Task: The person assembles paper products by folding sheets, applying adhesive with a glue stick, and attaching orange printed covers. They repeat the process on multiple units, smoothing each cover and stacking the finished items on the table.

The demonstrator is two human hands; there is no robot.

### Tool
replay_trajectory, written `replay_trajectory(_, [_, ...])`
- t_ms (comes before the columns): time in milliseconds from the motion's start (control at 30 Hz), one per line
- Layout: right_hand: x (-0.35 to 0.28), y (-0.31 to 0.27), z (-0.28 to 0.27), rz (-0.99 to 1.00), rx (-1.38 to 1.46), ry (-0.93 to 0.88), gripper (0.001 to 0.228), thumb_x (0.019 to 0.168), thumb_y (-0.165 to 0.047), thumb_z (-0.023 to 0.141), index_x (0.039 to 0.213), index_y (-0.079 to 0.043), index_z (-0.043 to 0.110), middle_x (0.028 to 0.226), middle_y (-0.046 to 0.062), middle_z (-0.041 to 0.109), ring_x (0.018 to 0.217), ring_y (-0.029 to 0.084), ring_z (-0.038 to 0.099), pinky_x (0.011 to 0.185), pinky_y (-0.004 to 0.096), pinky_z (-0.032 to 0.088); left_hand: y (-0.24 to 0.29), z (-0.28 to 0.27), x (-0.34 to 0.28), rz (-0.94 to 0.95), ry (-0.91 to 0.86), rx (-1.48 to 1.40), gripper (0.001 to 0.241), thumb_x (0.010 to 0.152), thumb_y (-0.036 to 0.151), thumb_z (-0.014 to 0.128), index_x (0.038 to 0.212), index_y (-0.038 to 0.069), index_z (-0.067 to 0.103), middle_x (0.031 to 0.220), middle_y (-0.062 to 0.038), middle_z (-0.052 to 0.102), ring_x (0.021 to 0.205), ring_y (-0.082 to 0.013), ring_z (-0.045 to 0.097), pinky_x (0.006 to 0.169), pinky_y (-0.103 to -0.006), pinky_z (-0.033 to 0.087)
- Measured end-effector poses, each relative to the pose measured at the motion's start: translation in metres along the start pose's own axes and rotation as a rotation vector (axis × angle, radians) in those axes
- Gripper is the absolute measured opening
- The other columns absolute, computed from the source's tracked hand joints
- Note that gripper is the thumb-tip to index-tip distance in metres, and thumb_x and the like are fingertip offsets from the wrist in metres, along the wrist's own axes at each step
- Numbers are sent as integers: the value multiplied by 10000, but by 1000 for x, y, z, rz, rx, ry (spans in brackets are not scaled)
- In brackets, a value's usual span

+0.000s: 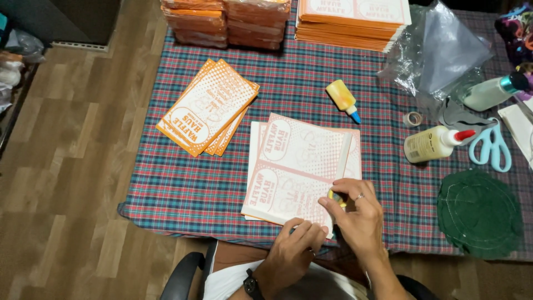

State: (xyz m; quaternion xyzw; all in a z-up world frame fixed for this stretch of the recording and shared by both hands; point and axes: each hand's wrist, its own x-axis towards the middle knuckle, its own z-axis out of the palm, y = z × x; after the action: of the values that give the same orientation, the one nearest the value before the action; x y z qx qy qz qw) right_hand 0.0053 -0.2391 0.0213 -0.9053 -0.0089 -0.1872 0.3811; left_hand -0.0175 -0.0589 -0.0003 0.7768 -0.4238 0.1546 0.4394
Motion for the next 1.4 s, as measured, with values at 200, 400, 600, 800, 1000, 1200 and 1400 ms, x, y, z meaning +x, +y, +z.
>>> replay_trajectory(200, [74, 42, 12, 53, -102, 62, 279, 784, -156, 909, 960, -97, 701, 949, 61, 666, 878, 218, 564, 745, 360, 461, -10, 7, -7, 57, -2, -32, 206, 1071, -64, 464, 1274, -82, 498, 1167, -181, 581, 920, -299, 604, 885, -516, 499])
replay_trajectory(400, [120, 88, 9, 60, -283, 154, 324, 829, -225, 913, 988, -62, 682, 955, 77, 693, 953, 305, 549, 780, 449, 436, -2, -1, 4, 113, -3, 134, 178, 1069, -60, 463, 1197, -102, 578, 1001, -167, 587, 821, -273, 574, 823, -472, 511])
replay_trajectory(600, [71, 100, -17, -49, -430, 192, 252, 900, -137, 866, 951, -6, 657, 920, 129, 680, 863, 297, 582, 888, 455, 422, 0, 2, 10, 159, 28, 205, 181, 1060, -11, 533, 1212, -48, 625, 973, -158, 570, 757, -287, 529, 725, -443, 493])
replay_trajectory(800, [39, 26, -42, 57, -323, 200, 211, 1031, -204, 700, 978, -6, 749, 1042, 200, 603, 966, 360, 622, 835, 497, 496, 16, -13, 42, 149, 160, 301, 106, 1064, 18, 578, 1107, -42, 654, 979, -140, 634, 747, -265, 556, 633, -392, 450])
replay_trajectory(1000, [18, 49, -24, 800, 659, 2, 382, 1025, -226, 663, 757, 42, 714, 590, 114, 672, 459, 169, 577, 415, 311, 472, 31, -18, 55, 227, 265, 221, 130, 1075, 68, 546, 1009, -3, 632, 873, -128, 583, 670, -252, 512, 588, -391, 416])
replay_trajectory(1200, [21, 1, -46, 743, 389, 56, 228, 885, -111, 763, 1078, 5, 797, 888, 104, 824, 784, 120, 676, 697, 256, 540, 37, -35, 79, 289, 226, 59, 149, 1063, 93, 679, 976, -27, 665, 854, -120, 609, 621, -238, 463, 531, -371, 323])
replay_trajectory(1400, [4, -7, -57, 58, 254, -78, 163, 867, -140, 751, 996, -67, 817, 740, -65, 781, 477, 10, 492, 396, 195, 386, 19, -56, 106, -32, 214, -244, 150, 1029, 75, 634, 1155, 21, 694, 901, -133, 577, 801, -281, 526, 728, -389, 467])
